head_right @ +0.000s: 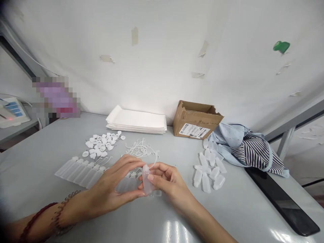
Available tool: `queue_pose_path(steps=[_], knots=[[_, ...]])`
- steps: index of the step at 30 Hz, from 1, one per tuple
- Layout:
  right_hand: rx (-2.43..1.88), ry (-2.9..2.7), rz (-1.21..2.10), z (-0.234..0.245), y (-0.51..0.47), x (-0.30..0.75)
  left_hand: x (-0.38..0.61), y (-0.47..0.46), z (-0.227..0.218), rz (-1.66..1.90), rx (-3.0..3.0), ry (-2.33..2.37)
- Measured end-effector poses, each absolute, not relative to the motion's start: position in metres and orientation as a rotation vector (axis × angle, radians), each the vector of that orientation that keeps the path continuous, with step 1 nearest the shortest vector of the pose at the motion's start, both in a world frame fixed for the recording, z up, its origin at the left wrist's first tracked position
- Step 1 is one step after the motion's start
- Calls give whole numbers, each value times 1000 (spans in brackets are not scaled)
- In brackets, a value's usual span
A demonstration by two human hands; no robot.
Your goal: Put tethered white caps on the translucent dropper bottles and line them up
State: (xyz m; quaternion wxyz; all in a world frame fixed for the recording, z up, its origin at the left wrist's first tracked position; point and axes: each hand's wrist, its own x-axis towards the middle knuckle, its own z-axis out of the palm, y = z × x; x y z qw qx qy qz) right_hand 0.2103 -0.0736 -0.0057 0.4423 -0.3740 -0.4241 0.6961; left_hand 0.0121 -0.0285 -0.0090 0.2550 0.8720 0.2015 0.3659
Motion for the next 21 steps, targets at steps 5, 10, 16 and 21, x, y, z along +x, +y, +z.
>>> queue_pose_path(steps=[5,10,16,21], knots=[[-873,-1013,1767,-6,-74,206,14,-31,-9,1087,2522,522],[-842,-1026,1788,-8,-74,207,16,-33,-8,1141,2616,538],[-892,-1165,1736,-8,-69,211,16,-34,-10,1157,2685,556],[-981,-1262,1650,-5,-68,213,15,-33,-11,1114,2706,575]])
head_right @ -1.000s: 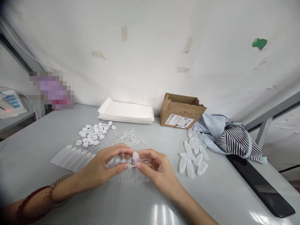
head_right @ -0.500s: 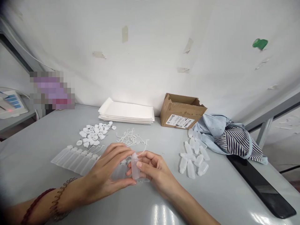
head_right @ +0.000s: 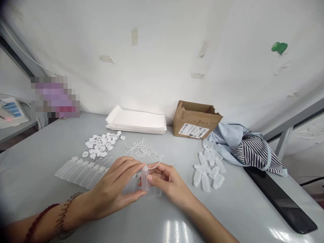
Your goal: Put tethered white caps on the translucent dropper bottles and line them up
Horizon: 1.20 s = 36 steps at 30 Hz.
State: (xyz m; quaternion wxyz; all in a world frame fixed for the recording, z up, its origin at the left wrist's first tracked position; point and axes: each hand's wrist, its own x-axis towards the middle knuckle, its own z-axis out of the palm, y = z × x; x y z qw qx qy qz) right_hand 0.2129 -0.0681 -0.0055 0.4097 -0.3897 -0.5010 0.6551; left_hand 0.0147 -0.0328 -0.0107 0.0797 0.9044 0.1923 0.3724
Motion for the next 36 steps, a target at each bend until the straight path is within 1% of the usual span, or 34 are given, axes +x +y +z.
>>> queue_pose_path(steps=[10,16,20,23,26,31,36], knots=[[-1179,-1339,1523,-5,-61,222,14,-31,-14,997,2630,547],[-1224,-1305,1374,5,-57,235,13,-31,-15,901,2636,553],[-1295,-1378,1231,13,-58,241,14,-31,-17,832,2616,558],[-1356,-1435,1184,18,-58,246,15,-32,-16,770,2587,583],[-1425,-1499,1188,21,-57,254,21,-32,-14,716,2596,584],[-1508,-1538,1040,25,-57,269,37,-36,-9,661,2656,504],[-1582,-1581,974,29,-57,277,56,-34,-5,574,2635,549]])
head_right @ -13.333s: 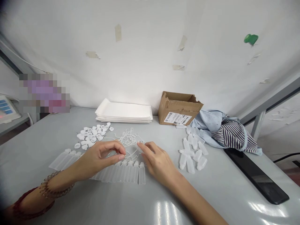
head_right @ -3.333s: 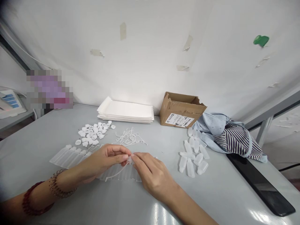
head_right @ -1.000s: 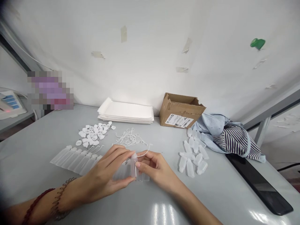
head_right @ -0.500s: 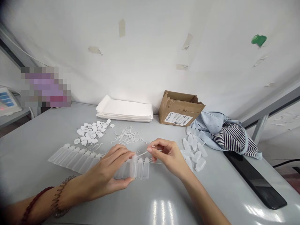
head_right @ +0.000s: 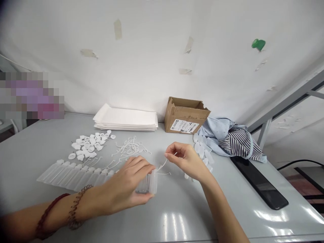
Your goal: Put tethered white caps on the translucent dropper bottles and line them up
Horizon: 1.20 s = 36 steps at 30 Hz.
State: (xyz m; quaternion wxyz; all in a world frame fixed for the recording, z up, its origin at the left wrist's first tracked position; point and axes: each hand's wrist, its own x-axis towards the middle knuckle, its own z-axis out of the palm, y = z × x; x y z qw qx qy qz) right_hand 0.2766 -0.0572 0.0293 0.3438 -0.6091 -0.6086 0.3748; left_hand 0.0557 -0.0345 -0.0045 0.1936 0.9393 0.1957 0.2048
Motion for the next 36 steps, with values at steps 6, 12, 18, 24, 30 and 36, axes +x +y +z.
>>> queue_pose_path(steps=[6,12,18,24,30,36], knots=[[-1706,-1706,723,30,-57,274,68,-25,-3,468,2659,539],[-1793,-1819,623,26,-57,275,72,-23,-6,436,2721,559],[-1822,-1859,566,23,-56,275,73,-21,-2,408,2712,579],[-1845,-1902,562,20,-56,276,74,-23,-5,383,2697,590],[-1866,-1966,540,18,-55,277,74,-24,-8,365,2758,534],[-1899,-2002,547,20,-56,276,76,-25,-9,306,2776,577]])
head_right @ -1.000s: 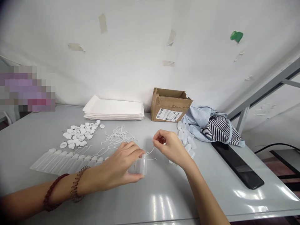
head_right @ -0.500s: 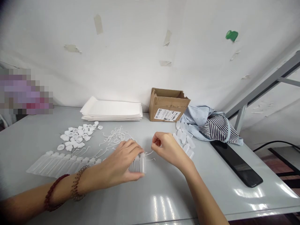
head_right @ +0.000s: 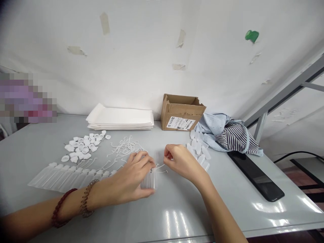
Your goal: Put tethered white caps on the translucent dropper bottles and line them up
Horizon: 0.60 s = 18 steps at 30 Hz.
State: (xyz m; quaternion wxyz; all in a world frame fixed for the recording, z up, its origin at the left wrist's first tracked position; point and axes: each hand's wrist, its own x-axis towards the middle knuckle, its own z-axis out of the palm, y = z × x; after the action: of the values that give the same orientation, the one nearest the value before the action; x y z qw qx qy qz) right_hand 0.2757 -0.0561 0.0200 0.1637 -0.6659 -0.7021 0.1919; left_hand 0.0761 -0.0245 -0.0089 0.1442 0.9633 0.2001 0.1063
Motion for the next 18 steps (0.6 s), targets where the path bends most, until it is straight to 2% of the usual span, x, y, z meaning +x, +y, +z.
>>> queue_pose_path(steps=[11,18], knots=[[-1807,-2111,627,23,-58,276,76,-24,-12,359,2616,617],[-1705,-2032,842,29,-61,271,77,-23,-9,418,2509,660]])
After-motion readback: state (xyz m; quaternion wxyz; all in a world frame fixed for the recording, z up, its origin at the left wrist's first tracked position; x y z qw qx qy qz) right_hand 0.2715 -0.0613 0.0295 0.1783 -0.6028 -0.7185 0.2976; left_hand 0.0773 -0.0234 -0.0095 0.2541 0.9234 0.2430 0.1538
